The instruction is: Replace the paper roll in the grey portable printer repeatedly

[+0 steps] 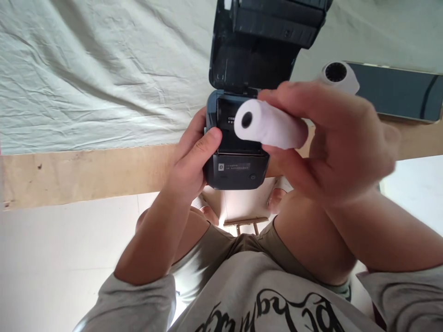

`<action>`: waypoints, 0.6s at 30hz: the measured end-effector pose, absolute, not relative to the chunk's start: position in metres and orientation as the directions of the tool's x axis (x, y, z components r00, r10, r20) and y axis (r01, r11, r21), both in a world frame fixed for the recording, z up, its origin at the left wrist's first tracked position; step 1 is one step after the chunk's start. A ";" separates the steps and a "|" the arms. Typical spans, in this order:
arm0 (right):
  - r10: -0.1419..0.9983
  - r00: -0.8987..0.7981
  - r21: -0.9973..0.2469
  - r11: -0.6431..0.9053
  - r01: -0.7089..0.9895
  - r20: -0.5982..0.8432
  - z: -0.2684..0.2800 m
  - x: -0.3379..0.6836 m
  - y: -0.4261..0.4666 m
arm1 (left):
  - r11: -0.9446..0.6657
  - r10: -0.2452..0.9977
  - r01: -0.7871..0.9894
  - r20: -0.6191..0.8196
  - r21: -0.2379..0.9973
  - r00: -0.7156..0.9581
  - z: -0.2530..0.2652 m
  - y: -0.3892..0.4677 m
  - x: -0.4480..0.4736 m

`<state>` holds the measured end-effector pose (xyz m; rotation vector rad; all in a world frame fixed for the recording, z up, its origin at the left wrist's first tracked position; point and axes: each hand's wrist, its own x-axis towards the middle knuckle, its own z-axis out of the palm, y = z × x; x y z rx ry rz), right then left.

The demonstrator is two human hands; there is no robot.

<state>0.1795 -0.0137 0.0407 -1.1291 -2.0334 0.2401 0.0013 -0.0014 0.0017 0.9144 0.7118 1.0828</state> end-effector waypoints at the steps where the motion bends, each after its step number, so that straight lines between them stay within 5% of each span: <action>1: 0.764 -0.306 -0.442 0.596 0.670 0.567 0.038 0.175 -0.012 | 0.190 0.943 -0.419 -0.047 0.888 0.328 0.002 -0.002 0.001; 6: 0.702 -0.358 -0.243 0.601 0.761 0.615 0.029 0.168 0.001 | 0.179 0.938 -0.447 -0.015 0.876 0.346 -0.003 -0.001 -0.004; 12: 0.680 -0.406 -0.274 0.662 0.698 0.611 0.032 0.170 -0.001 | 0.163 0.945 -0.432 -0.015 0.887 0.327 -0.004 -0.001 -0.004; 18: 0.581 -0.545 -0.226 0.781 0.582 0.604 0.031 0.177 -0.010 | 0.035 0.910 -0.435 0.151 0.900 0.386 -0.025 0.006 -0.008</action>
